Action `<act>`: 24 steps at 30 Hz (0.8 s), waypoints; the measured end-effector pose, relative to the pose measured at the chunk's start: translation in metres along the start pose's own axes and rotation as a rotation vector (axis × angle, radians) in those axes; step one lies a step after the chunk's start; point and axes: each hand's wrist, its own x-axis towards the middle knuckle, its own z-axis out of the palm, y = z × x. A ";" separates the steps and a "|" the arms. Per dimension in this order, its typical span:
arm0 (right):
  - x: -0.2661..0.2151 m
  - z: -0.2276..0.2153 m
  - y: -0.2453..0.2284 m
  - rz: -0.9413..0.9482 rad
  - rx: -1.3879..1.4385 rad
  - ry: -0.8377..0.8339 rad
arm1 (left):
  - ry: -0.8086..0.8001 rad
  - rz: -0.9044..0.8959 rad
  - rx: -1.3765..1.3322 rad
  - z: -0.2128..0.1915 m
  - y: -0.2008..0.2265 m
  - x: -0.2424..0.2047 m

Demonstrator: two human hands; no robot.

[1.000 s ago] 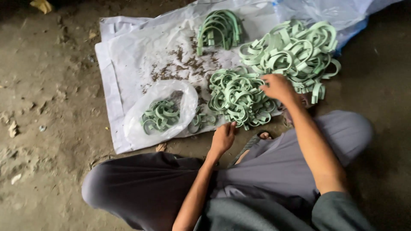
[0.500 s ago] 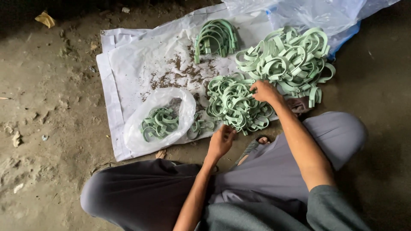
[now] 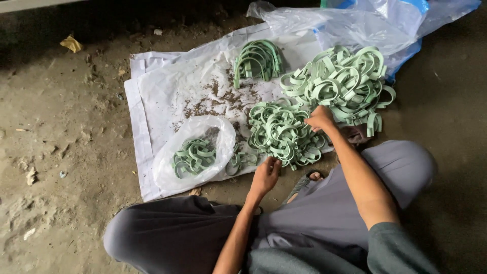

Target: The person sits on the floor and sorts light green plastic strips by picking them up one by one from a pile, inspecting them, and placing them into a clear plastic bag. The person continues this repetitive sorting process throughout the clip.

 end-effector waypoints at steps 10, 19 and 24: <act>-0.111 -0.084 -0.075 -0.619 0.220 0.270 | 0.124 0.096 -0.144 -0.017 0.042 -0.013; -0.189 -0.073 -0.122 -1.049 0.312 -0.389 | 0.249 0.439 -0.464 -0.068 0.098 -0.053; -0.206 -0.060 -0.134 -1.148 0.351 -0.443 | 0.217 0.487 -0.417 -0.064 0.113 -0.067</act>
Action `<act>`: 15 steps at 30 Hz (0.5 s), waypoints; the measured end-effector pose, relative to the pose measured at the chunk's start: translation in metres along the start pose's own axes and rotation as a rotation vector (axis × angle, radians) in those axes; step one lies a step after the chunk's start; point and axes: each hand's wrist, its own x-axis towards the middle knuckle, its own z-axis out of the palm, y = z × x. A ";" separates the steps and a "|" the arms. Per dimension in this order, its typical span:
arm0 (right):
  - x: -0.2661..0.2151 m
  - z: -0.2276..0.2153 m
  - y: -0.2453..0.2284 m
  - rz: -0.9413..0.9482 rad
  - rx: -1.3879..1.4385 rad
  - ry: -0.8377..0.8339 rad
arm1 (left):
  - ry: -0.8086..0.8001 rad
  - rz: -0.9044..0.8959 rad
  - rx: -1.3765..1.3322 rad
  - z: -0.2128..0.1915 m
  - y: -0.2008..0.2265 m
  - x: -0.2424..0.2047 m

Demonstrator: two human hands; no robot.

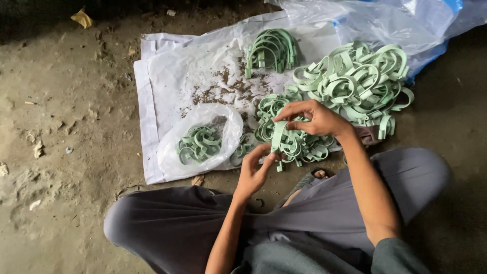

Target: The person sits on the floor and sorts light green plastic strips by picking them up one by one from a pile, inspecting them, and placing them into a clear plastic bag. The person continues this repetitive sorting process throughout the clip.

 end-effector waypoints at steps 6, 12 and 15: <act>0.000 0.007 0.018 0.091 -0.022 0.018 | 0.083 0.068 0.045 -0.012 0.000 -0.004; 0.008 0.018 0.013 0.053 0.002 -0.017 | 0.035 0.141 0.011 -0.012 0.005 -0.007; 0.007 0.018 0.014 0.034 -0.003 -0.022 | 0.034 0.160 0.023 -0.011 0.005 -0.009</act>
